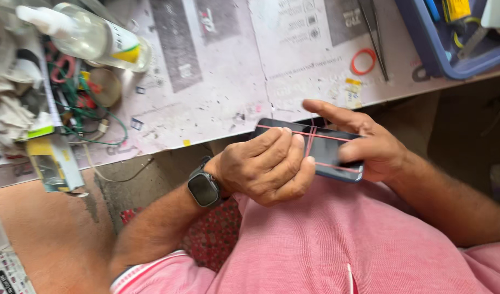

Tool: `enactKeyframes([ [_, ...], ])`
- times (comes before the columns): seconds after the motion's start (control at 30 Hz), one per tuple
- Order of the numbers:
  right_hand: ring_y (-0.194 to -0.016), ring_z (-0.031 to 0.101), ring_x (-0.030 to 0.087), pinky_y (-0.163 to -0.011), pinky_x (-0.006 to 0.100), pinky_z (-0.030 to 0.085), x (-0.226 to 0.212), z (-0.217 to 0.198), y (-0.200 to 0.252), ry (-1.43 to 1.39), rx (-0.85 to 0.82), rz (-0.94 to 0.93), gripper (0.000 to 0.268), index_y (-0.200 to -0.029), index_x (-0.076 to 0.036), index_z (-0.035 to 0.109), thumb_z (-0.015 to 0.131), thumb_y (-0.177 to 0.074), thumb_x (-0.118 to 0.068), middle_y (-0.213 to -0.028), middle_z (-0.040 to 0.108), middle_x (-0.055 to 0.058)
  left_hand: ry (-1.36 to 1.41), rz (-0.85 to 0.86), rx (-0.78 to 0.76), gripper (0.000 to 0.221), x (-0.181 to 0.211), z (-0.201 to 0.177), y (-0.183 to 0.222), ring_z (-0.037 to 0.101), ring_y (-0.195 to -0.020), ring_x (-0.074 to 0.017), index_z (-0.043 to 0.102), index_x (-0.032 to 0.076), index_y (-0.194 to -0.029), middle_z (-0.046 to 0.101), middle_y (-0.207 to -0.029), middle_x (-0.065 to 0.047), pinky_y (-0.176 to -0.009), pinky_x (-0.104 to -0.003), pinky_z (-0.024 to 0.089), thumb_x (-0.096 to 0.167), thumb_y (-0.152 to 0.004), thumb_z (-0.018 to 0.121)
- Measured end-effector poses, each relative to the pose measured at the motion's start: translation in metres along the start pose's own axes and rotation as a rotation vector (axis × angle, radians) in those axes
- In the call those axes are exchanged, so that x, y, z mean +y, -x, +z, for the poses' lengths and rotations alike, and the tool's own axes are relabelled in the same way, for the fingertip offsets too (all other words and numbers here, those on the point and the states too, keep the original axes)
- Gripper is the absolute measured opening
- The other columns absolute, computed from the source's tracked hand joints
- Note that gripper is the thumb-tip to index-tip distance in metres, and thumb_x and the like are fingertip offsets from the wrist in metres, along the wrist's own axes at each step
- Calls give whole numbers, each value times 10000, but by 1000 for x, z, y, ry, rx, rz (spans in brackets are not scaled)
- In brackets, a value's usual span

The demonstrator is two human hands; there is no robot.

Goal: The person secures a smartphone with multiple rubber bands while seated at a cluttered workbench. They repeatedly wrap and adjust the bands around the phone, then briefly inspect the device before placing it on the table.

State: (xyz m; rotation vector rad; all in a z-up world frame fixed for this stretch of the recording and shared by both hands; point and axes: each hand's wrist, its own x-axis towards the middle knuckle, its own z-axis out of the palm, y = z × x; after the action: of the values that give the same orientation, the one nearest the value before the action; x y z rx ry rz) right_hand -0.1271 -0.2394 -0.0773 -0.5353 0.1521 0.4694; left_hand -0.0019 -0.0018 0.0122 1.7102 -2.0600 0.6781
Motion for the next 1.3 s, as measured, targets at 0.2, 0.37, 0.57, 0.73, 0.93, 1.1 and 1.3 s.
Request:
enactKeyframes([
  [0.2, -1043, 708, 195, -884, 324, 587, -19, 0, -9, 464, -127, -20, 879, -1598, 1, 391, 761, -800, 2, -1260, 690, 204, 677, -650, 11, 447, -8, -17, -18, 663, -1064, -344, 512, 29, -1078, 639, -1143, -201, -937, -434, 546, 320, -863, 773],
  [0.37, -900, 734, 124, -790, 288, 618, -24, 7, -8, 770, -283, 61, 802, -1552, -70, 470, 759, -806, 0, -1074, 788, 122, 1225, -1009, -672, 533, -35, -12, -7, 710, -1016, -231, 526, 53, -1191, 684, -1108, -88, -903, -355, 572, 359, -858, 807],
  [0.57, -982, 703, 107, -855, 269, 573, -28, 11, -24, 860, -513, -78, 798, -1494, -56, 522, 810, -750, -26, -1100, 769, 89, 1648, -842, -450, 264, -14, 31, 19, 591, -1028, -132, 570, 72, -1143, 584, -1026, 33, -921, -304, 513, 204, -988, 739],
  [0.73, -790, 602, 117, -723, 320, 499, -59, 1, -24, 912, -274, 102, 684, -1414, -66, 654, 878, -768, -84, -874, 696, 58, 1540, -1096, -267, 123, -13, 22, 49, 518, -900, -65, 588, 82, -1026, 518, -924, 68, -848, -244, 475, 103, -1003, 707],
  [0.93, -760, 699, 187, -982, 431, 520, -28, 59, -22, 1634, -79, -768, 296, -1150, -56, 711, 781, -863, -49, -868, 709, 66, 1289, -1380, 353, 152, -16, 17, 38, 481, -773, -12, 562, 94, -1011, 527, -841, 73, -696, -188, 408, 4, -1013, 684],
  [1.1, -921, 745, 212, -1157, 563, 427, -21, 70, -39, 1555, 146, -1141, 245, -1052, -59, 607, 757, -907, 69, -949, 717, 76, 1318, -1373, 450, 171, -11, 23, 32, 440, -726, 1, 532, 92, -1031, 511, -799, 74, -652, -168, 363, -2, -1031, 674],
  [1.3, -1011, 709, 254, -921, 351, 632, -19, 63, -38, 1392, 234, -1151, 522, -1259, -14, 476, 820, -867, 7, -1300, 500, 285, 1552, -1432, 597, 162, 0, 36, 35, 505, -748, -35, 502, 93, -1025, 576, -846, 28, -675, -197, 428, 14, -1006, 642],
])
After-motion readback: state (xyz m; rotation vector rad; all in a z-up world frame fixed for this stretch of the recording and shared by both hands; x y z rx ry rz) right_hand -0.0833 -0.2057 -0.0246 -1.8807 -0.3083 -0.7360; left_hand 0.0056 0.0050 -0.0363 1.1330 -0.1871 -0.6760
